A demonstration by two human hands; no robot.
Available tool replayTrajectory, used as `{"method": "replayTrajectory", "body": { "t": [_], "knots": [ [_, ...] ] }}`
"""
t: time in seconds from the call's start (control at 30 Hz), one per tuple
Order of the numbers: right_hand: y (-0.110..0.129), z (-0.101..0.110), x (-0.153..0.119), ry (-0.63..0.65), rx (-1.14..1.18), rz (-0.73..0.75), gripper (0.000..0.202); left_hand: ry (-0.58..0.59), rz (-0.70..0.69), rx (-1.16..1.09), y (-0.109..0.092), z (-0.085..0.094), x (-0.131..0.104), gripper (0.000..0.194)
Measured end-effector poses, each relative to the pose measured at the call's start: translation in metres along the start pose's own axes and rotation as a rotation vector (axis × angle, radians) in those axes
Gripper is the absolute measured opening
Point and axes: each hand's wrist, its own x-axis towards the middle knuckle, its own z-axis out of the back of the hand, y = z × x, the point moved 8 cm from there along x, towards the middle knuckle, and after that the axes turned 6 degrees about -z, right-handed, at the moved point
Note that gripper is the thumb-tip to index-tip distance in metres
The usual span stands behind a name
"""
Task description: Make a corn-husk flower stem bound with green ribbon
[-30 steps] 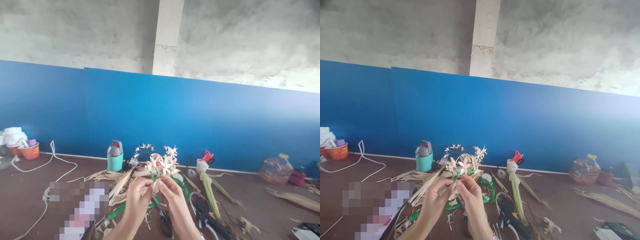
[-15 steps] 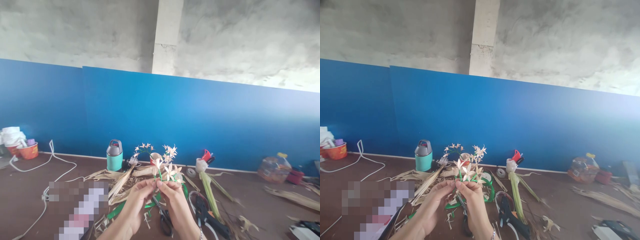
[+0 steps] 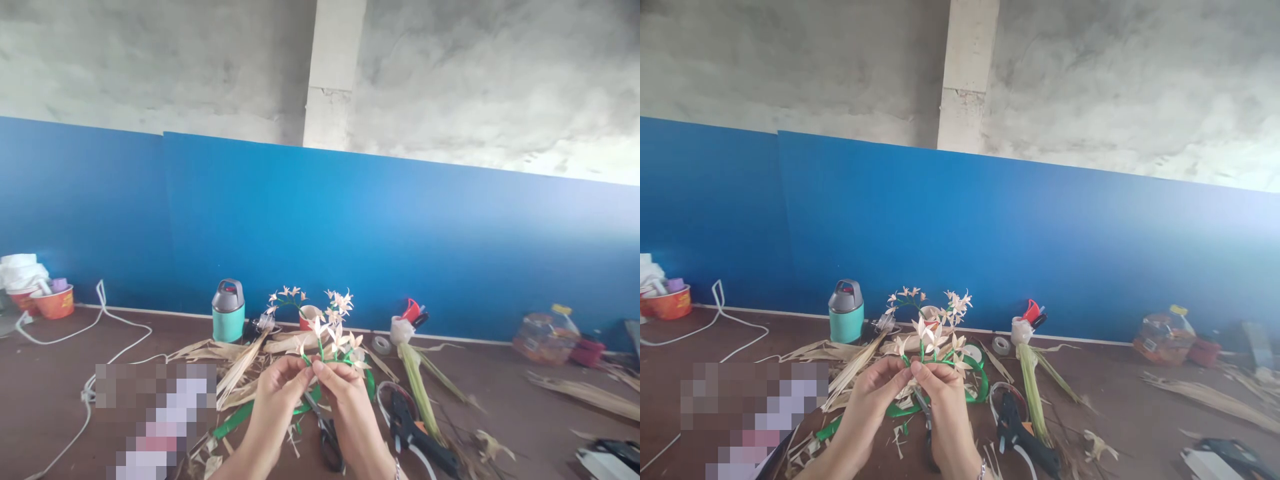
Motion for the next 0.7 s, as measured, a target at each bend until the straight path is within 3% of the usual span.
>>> {"method": "replayTrajectory", "body": {
  "t": [0.17, 0.3, 0.5, 0.6, 0.7],
  "knots": [
    [-0.001, 0.001, 0.001, 0.023, 0.014, 0.01, 0.023, 0.074, 0.02, 0.025, -0.003, -0.005, 0.001, 0.021],
    [0.001, -0.006, -0.002, 0.086, 0.006, 0.026, 0.02, 0.034, 0.015, 0.005, -0.009, 0.0, 0.003, 0.02],
    [0.01, -0.013, -0.004, 0.155, 0.228, 0.064, 0.018, 0.023, 0.088, -0.131, -0.012, -0.004, -0.001, 0.021],
    [0.015, -0.011, -0.004, 0.139, 0.238, 0.103, 0.017, 0.017, 0.089, -0.132, -0.01, -0.007, -0.003, 0.022],
    [0.015, -0.004, -0.005, 0.039, 0.215, 0.118, 0.02, 0.014, 0.078, -0.097, -0.001, -0.007, -0.005, 0.021]
  ]
}}
